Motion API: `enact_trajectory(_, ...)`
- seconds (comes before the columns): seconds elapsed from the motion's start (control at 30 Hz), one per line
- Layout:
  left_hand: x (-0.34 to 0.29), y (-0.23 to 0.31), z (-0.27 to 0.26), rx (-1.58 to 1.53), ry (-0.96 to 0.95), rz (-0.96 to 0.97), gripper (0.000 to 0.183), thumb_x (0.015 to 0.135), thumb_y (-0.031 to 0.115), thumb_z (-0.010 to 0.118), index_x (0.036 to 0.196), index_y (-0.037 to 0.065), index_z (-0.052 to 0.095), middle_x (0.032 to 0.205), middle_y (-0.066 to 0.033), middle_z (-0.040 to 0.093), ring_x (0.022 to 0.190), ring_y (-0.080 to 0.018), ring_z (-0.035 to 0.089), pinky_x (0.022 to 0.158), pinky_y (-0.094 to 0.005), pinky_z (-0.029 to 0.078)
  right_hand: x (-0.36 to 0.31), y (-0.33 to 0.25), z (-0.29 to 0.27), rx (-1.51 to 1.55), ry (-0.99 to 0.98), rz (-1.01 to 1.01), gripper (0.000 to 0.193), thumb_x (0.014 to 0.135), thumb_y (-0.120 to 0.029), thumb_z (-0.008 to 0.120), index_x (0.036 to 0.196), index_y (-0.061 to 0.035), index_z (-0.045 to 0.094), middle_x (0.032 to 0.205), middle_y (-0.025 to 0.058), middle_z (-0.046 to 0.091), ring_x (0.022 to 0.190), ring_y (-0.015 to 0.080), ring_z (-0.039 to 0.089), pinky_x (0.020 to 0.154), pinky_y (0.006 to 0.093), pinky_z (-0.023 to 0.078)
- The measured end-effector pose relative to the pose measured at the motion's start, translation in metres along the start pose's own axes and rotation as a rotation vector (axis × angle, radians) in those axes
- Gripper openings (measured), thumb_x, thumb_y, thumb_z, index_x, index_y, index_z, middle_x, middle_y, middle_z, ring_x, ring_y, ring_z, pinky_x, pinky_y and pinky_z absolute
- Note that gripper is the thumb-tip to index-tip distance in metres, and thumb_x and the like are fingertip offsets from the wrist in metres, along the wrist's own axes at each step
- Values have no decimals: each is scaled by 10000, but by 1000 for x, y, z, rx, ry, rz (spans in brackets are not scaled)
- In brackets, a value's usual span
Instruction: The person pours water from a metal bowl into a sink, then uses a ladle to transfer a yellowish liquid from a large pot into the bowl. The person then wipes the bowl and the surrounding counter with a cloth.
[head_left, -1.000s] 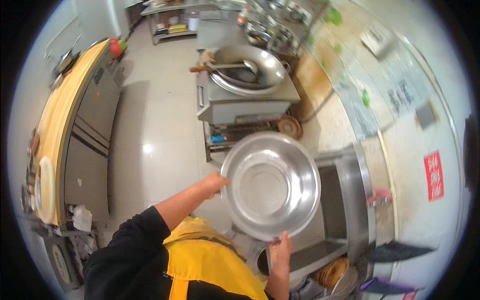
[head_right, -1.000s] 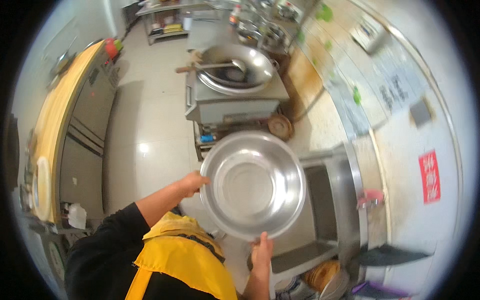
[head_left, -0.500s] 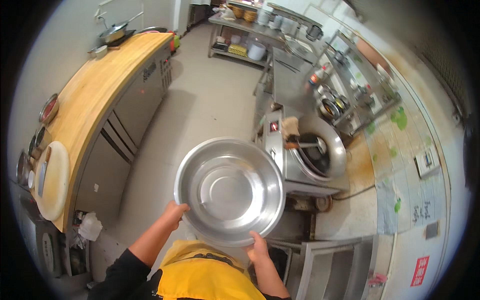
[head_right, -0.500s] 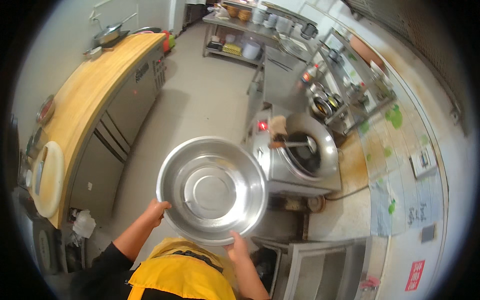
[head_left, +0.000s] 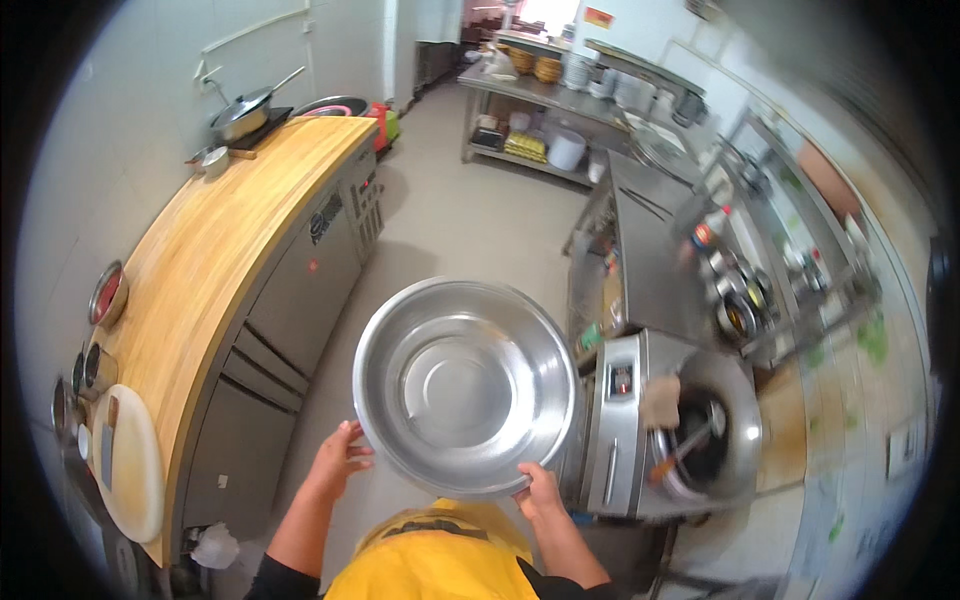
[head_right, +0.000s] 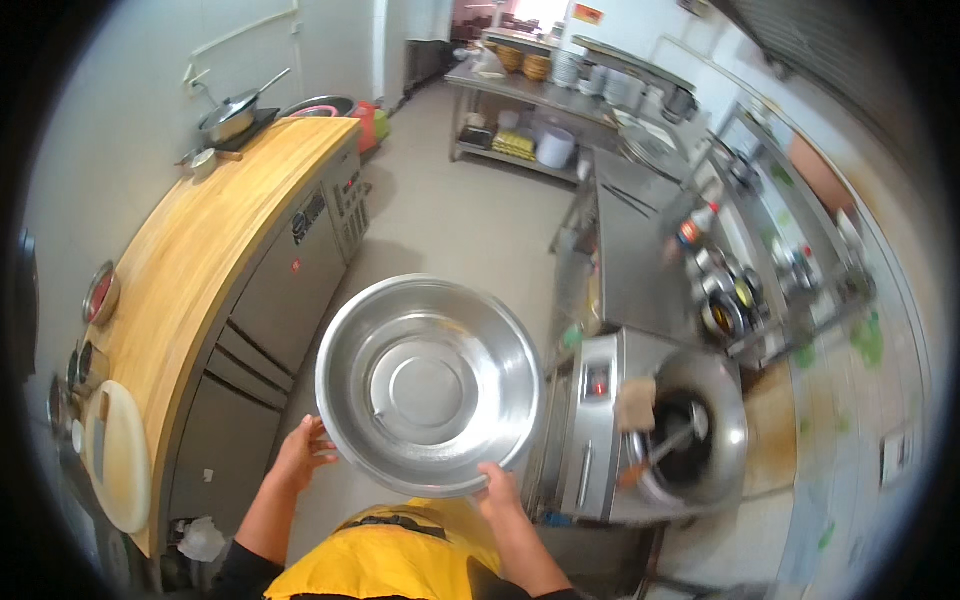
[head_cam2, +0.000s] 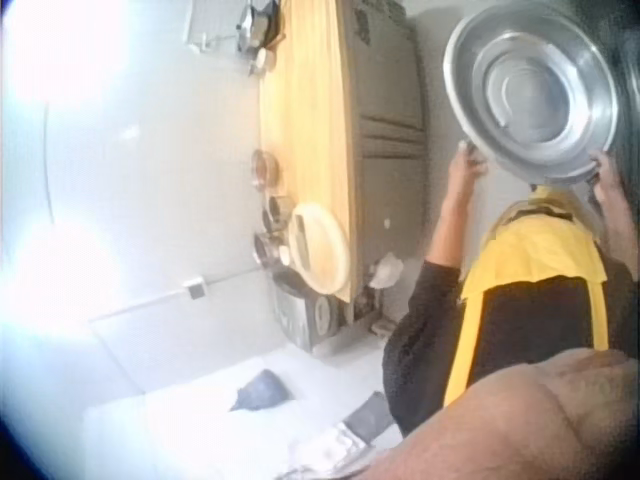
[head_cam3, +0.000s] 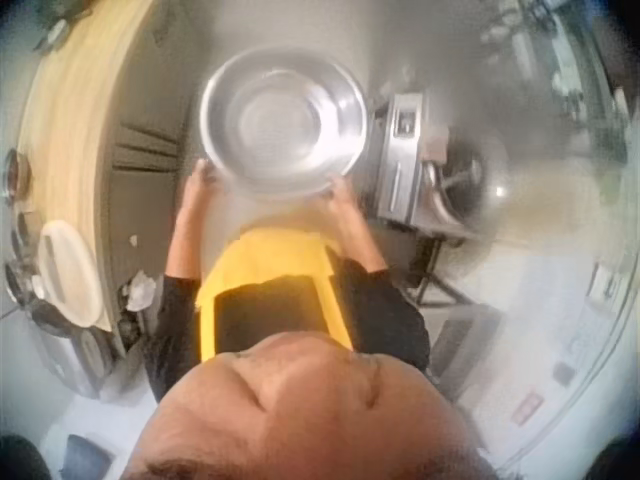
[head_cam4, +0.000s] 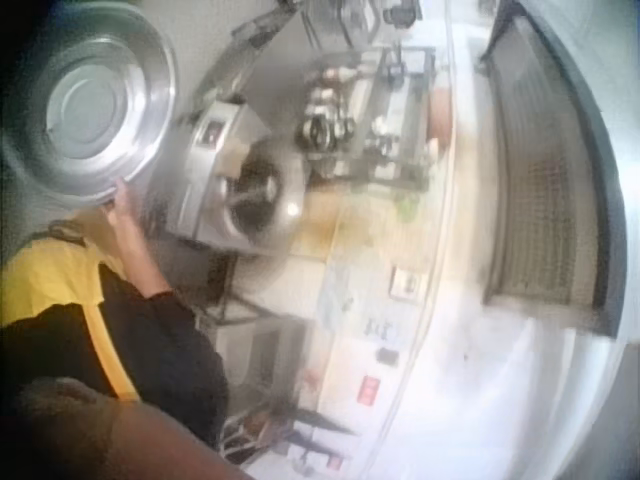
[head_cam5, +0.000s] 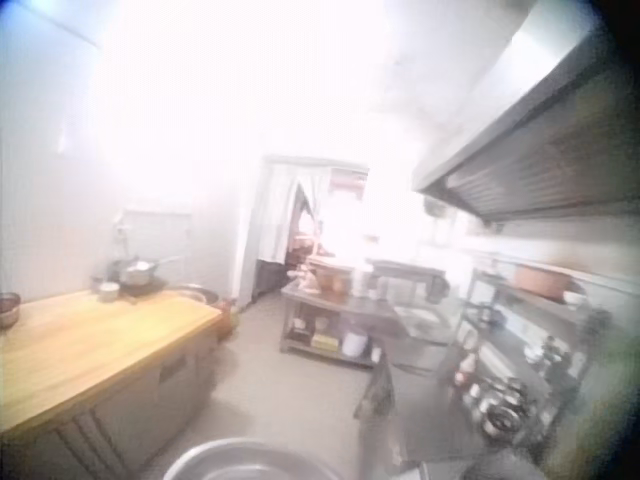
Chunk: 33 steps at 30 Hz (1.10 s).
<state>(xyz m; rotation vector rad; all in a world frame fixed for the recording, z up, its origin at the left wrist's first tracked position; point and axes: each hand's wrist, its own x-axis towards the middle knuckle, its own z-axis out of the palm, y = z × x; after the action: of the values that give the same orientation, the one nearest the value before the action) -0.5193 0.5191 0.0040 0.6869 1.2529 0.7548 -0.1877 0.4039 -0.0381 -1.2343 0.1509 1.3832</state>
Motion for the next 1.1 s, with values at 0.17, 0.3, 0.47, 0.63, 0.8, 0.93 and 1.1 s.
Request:
enact_trajectory(0.17, 77, 52, -5, 388, 353, -8, 556, 932, 369, 565, 1339, -6, 509, 1204, -137, 624, 981, -226, 618, 841, -346, 506, 102, -90, 62, 2, -24, 28, 330, 806, -74, 589, 1118, 25, 547, 1047, 124, 606, 923, 278, 625, 733, 452, 548)
enact_trajectory(0.3, 126, 55, -21, 685, 390, 32, 525, 890, 333, 605, 1281, -14, 563, 1206, -209, 632, 1081, -308, 623, 902, -378, 491, 154, -169, 117, -48, 32, -24, 343, 791, -76, 559, 1127, -3, 555, 1028, 103, 623, 891, 266, 644, 682, 456, 565)
enact_trajectory(0.47, 251, 96, 0, 1026, 313, -152, 491, 851, 301, 619, 1213, -31, 605, 1185, -237, 630, 1130, -350, 597, 950, -398, 472, 261, -249, 150, 11, 51, -87, 367, 777, -109, 558, 1136, -32, 555, 1072, 100, 615, 949, 276, 624, 713, 434, 546)
enact_trajectory(0.63, 411, 169, 21, 1093, 263, -53, 468, 849, 271, 617, 1201, -37, 607, 1185, -229, 634, 1114, -337, 614, 945, -392, 480, 346, -328, 246, -15, 277, -128, 382, 778, -172, 605, 1139, -60, 549, 1084, 76, 581, 930, 249, 557, 760, 351, 451)
enact_trajectory(0.8, 564, 315, 113, 1023, 106, 32, 441, 895, 238, 606, 1240, -36, 580, 1196, -212, 637, 1123, -326, 615, 944, -387, 484, 430, -425, 267, 222, 348, -178, 403, 794, -95, 612, 1180, -14, 527, 1062, 107, 593, 937, 272, 591, 796, 429, 501)
enact_trajectory(0.93, 672, 391, 175, 1216, -24, 87, 463, 906, 230, 608, 1288, -23, 548, 1202, -201, 638, 1133, -344, 604, 941, -390, 485, 484, -512, 283, 298, 407, -288, 265, 793, -155, 604, 1040, -70, 560, 1004, 58, 591, 908, 224, 589, 725, 395, 472)
enact_trajectory(1.1, 805, 426, 246, 1320, -69, 138, 470, 897, 240, 609, 1290, -11, 551, 1169, -197, 651, 1103, -352, 611, 907, -412, 492, 581, -633, 254, 340, 474, -356, 356, 804, -123, 602, 1140, -35, 524, 1078, 88, 578, 960, 263, 589, 820, 423, 477)
